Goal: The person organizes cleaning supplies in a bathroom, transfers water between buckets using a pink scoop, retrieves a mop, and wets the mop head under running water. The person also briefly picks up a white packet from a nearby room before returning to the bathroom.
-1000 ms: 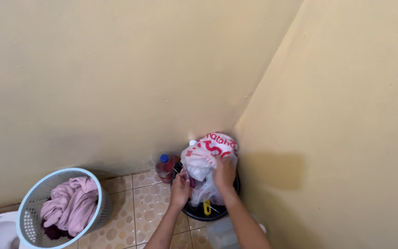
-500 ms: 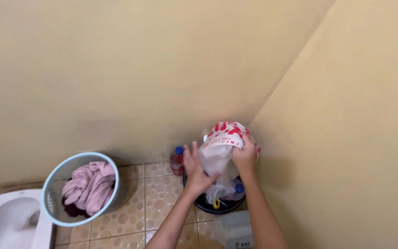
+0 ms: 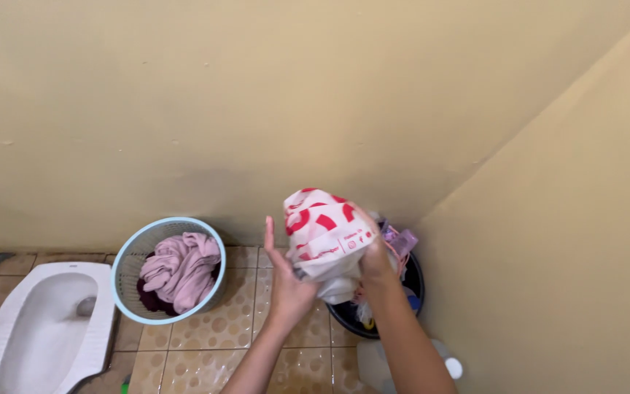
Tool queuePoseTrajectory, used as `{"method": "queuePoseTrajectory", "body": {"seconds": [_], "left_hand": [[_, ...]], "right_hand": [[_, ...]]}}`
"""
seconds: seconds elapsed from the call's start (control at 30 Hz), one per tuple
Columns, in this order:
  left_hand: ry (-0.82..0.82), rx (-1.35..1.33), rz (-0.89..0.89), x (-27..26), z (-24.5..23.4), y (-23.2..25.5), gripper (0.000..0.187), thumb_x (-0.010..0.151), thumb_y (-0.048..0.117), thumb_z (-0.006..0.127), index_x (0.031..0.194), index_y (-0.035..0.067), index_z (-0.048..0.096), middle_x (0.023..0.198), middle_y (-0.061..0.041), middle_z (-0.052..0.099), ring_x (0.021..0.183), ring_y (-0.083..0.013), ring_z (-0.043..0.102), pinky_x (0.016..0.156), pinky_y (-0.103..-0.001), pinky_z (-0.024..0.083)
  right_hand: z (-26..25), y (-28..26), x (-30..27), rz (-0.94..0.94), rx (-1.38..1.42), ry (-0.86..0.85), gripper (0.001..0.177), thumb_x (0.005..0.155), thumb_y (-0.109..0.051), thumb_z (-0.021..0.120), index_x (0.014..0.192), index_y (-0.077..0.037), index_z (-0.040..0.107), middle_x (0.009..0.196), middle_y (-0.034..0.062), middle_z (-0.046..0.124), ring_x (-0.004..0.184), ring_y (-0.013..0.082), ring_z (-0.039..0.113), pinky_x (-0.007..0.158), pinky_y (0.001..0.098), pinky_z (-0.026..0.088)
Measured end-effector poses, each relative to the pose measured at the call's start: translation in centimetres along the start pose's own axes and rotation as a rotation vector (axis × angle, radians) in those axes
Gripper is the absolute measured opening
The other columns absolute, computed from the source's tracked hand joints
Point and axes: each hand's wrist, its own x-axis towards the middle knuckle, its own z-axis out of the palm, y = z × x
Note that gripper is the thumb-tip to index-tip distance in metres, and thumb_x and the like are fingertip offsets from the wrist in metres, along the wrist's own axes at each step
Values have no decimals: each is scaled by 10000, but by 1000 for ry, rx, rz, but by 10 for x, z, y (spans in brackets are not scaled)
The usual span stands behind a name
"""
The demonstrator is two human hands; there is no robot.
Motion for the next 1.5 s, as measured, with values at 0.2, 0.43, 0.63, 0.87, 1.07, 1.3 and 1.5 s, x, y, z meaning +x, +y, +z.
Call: {"method": "queuePoseTrajectory", "body": {"seconds": [0.2,0.43,0.63,0.87,1.07,1.3,1.5], "left_hand": [[181,175,123,10,-92,-101,640,808,69,607,1434,136,494,1481,-145,579,1349,-269,564,1105,-368,440],[269,54,-14,33,-162,-279,621,658,-94,540,1238,124,576,1216,-104,679,1106,-244,644,924,-331,512],[-439,1072,-679,47,-210,-383,1433,743,372,920,1580,474,-239,1648,-335,-248,1560,-489,-117,1219,-635,19],[-560,1019,-727,25,-208,-399,896,983,240,544,1598,547,-30,1707,-185,-213,1561,-481,4,1212,-607,216],[-276,1096,-329,30,-177,-417,541,869,220,593,1375,300,419,1439,-233,264,1275,-458,332,1061,-569,335],[-338,534,-445,42,-32,-349,419,905,451,640,1275,258,601,1118,-19,759,1033,-194,719,959,-367,498],[-527,255,-677,44,33,-286,963,971,536,683,1621,99,122,1434,-240,538,1350,-356,542,1087,-534,451]], "right_hand": [[48,164,2,150,-137,-84,526,876,36,541,1389,-54,605,1411,116,636,1286,186,592,1120,303,453],[80,244,-38,63,-674,-121,476,834,-126,612,1306,-111,665,1376,127,664,1266,284,619,1069,375,459],[74,292,-55,378,-1470,-430,890,795,-352,741,1567,-434,308,1716,137,-37,1541,422,70,1138,680,218],[81,347,-110,714,-1165,-315,910,889,-54,624,1602,-420,191,1534,109,196,1351,367,328,996,484,469],[57,313,-96,160,-915,-99,433,937,-90,592,1364,-161,601,1340,131,477,1180,302,577,995,385,494],[-69,113,-46,-334,-1146,287,269,987,-83,510,1182,-82,696,1198,124,690,1145,327,631,1036,443,452],[-195,178,-27,344,-1051,268,549,878,-109,664,1416,-50,571,1309,340,620,1272,536,549,1049,619,446]]}}
